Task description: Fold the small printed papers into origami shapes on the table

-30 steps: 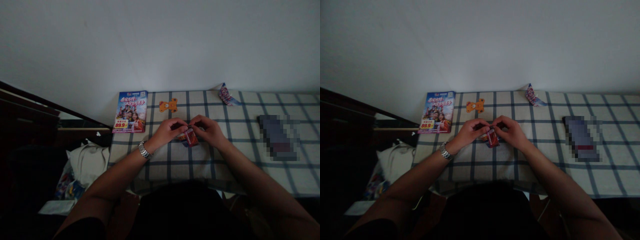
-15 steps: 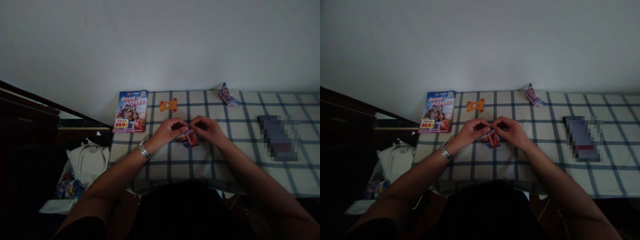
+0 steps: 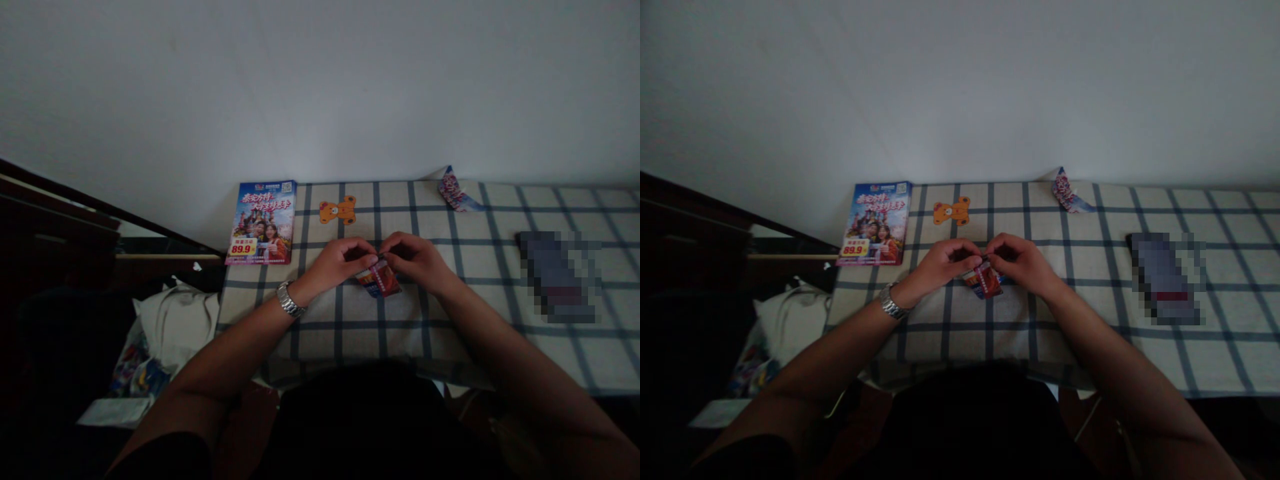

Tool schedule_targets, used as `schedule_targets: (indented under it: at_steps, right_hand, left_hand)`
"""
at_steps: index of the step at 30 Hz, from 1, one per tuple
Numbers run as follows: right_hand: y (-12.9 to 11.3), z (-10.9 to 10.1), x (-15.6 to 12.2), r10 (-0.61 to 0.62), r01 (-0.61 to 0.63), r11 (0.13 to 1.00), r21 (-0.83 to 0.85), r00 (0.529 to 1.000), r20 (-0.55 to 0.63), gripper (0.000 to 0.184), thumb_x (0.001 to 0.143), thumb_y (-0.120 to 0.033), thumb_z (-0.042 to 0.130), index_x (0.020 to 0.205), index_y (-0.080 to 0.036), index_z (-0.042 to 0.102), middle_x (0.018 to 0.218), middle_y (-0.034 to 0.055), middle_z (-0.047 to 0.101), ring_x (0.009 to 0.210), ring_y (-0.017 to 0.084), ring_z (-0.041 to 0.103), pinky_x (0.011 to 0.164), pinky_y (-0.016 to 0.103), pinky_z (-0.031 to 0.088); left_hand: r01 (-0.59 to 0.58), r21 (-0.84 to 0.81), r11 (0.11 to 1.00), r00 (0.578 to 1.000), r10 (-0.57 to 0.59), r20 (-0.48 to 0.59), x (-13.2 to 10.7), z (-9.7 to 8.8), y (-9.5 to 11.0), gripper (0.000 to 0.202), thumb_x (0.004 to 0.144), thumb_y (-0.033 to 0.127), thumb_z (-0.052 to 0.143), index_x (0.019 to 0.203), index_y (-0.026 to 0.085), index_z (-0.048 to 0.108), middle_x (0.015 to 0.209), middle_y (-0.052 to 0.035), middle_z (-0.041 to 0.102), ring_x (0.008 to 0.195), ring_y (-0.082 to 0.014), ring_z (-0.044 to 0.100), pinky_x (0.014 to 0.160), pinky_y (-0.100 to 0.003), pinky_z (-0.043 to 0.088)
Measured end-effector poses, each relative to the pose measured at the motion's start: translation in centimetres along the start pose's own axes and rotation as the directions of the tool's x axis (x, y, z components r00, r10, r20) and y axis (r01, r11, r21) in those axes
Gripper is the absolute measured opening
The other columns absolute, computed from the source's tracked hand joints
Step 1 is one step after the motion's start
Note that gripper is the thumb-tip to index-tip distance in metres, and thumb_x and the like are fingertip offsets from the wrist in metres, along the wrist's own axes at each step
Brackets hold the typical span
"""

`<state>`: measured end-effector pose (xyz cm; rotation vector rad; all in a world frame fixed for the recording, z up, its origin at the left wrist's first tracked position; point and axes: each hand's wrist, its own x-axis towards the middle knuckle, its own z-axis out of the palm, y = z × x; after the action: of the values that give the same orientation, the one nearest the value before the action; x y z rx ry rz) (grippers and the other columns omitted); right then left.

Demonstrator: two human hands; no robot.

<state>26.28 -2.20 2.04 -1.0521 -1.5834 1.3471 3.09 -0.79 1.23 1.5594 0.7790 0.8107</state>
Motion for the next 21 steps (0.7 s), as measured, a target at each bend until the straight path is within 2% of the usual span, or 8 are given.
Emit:
schedule_targets:
  at_steps: [12,16,21]
  right_hand:
    - [-0.12,0.11,0.11,0.035,-0.037,0.997,-0.067,0.999,-0.031,0.027,0.092,-0.05,0.079,0.1,-0.024,0.079,0.094,0.0042,0.081,0.083,0.021,0.075,0.076,0.034,0.061]
    - [-0.18,0.15,0.06,0.012,-0.014,0.997,-0.082,1.0,-0.026,0.025,0.096,-0.048,0.076,0.104,-0.025,0.08,0.099,0.0043,0.082,0.088,0.021,0.076,0.08,0.034,0.061]
    - [-0.28,0.49,-0.05,-0.01,0.002,0.989,-0.149,0.999,-0.051,0.027,0.091,-0.049,0.081,0.099,-0.023,0.078,0.093,0.004,0.081,0.084,0.022,0.075,0.077,0.034,0.062]
  left_hand:
    - [0.009,0.001,1.0,0.999,-0.009,-0.05,0.06,-0.21,-0.3,0.036,0.096,0.053,0.075,0.1,0.017,0.075,0.093,-0.0059,0.076,0.082,-0.0148,0.068,0.074,-0.026,0.053]
    - [0.005,-0.008,1.0,0.998,-0.006,-0.067,0.04,-0.19,-0.26,0.034,0.096,0.051,0.076,0.098,0.016,0.073,0.092,-0.005,0.074,0.082,-0.0143,0.066,0.076,-0.026,0.052]
    - [-0.014,-0.031,0.999,0.996,0.012,-0.084,-0.01,-0.06,-0.02,0.031,0.097,0.047,0.075,0.097,0.016,0.071,0.091,-0.0037,0.071,0.082,-0.0142,0.065,0.077,-0.025,0.051]
